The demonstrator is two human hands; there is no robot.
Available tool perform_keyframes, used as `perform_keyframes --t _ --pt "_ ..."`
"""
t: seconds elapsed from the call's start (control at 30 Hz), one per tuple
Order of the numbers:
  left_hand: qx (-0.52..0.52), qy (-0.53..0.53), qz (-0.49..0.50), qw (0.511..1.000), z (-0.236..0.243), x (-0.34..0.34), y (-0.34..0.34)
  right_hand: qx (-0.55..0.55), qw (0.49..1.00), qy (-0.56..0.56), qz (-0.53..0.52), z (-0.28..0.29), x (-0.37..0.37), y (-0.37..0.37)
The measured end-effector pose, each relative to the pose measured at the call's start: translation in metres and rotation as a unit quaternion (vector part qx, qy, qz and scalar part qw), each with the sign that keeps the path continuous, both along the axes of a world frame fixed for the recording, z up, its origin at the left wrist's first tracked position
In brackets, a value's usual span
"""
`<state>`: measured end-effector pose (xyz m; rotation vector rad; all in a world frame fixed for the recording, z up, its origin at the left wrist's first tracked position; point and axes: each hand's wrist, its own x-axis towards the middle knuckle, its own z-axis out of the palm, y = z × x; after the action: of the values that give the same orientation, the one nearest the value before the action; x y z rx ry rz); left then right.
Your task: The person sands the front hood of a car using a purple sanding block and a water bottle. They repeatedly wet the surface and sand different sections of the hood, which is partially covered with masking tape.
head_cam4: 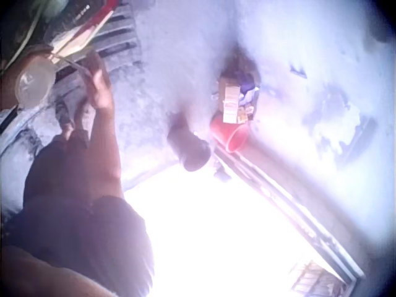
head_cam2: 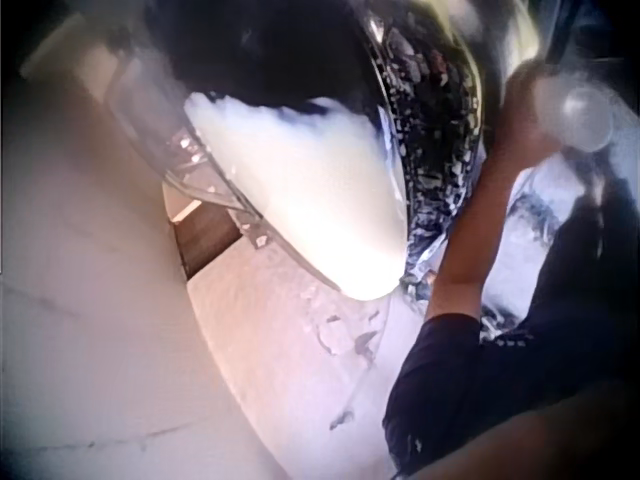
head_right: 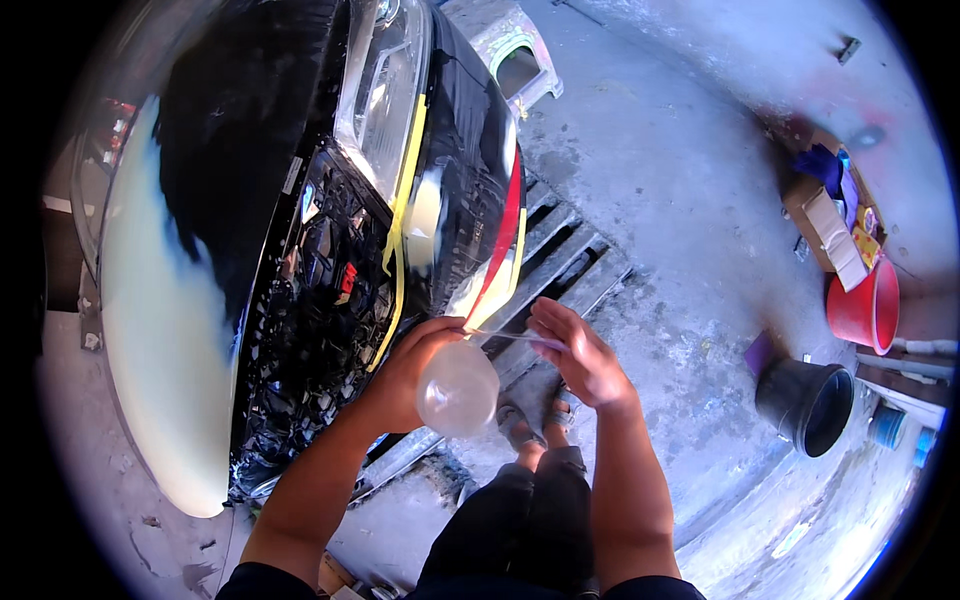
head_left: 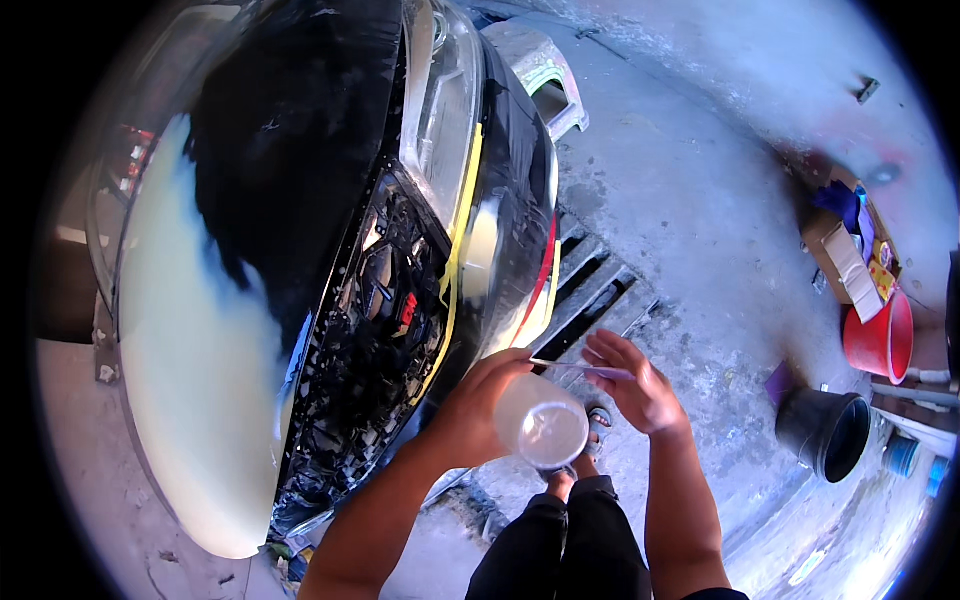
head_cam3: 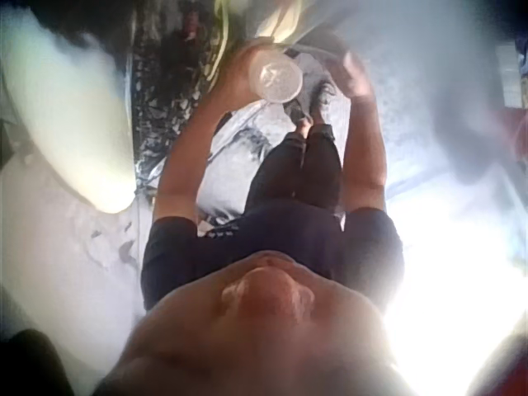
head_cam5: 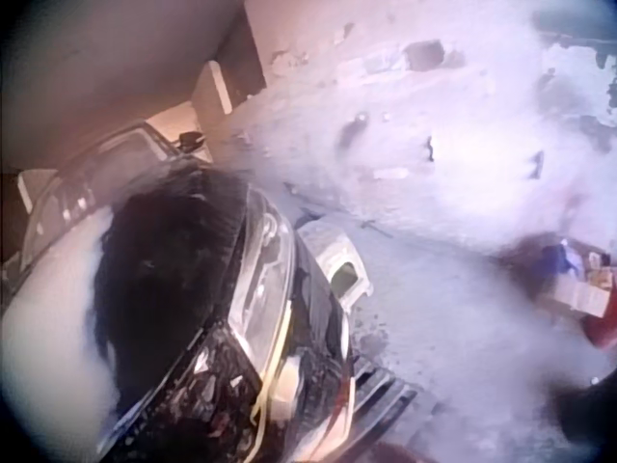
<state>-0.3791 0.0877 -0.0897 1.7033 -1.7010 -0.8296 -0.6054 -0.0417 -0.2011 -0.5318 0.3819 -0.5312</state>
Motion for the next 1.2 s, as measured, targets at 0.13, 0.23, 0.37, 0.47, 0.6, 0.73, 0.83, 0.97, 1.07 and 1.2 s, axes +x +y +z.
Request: perform_keyframes --t 0.13,0.23,0.37,0.47,0.6,0.73,0.83,0.97,1.07,1.2 --pt "0.12 0.183 0.071 0.973 0.0 -0.006 -0.019 -0.172 0.985 0.0 -0.012 0.013 -0.003 0.001" --pt "0.133 0.201 0.072 0.968 0.004 -0.001 -0.027 -0.29 0.955 0.032 -0.054 0.027 0.007 -0.008" --pt "0.152 0.178 0.035 0.972 0.017 0.006 -0.048 -0.453 0.886 0.074 -0.068 0.047 0.017 -0.019" --pt "0.172 0.181 0.016 0.968 0.023 0.009 -0.059 -0.498 0.859 0.078 -0.096 0.052 0.024 -0.028" --pt "0.206 0.139 -0.011 0.968 0.034 0.009 -0.069 -0.522 0.839 0.047 -0.146 0.065 0.036 -0.035" --pt "0.214 0.156 -0.072 0.962 0.04 0.02 -0.086 -0.356 0.914 0.003 -0.195 0.079 0.053 -0.03" --pt "0.183 0.135 -0.108 0.968 0.054 0.03 -0.097 -0.297 0.933 -0.038 -0.198 0.086 0.062 -0.041" --pt "0.057 0.088 -0.084 0.991 0.084 0.029 -0.112 -0.236 0.934 0.132 -0.235 0.103 0.064 -0.07" --pt "-0.058 -0.021 -0.093 0.994 0.113 0.059 -0.12 -0.198 0.944 0.161 -0.21 0.11 0.074 -0.086" --pt "0.009 0.1 0.03 0.995 0.161 0.078 -0.143 -0.229 0.931 0.24 -0.151 0.068 0.096 -0.08"
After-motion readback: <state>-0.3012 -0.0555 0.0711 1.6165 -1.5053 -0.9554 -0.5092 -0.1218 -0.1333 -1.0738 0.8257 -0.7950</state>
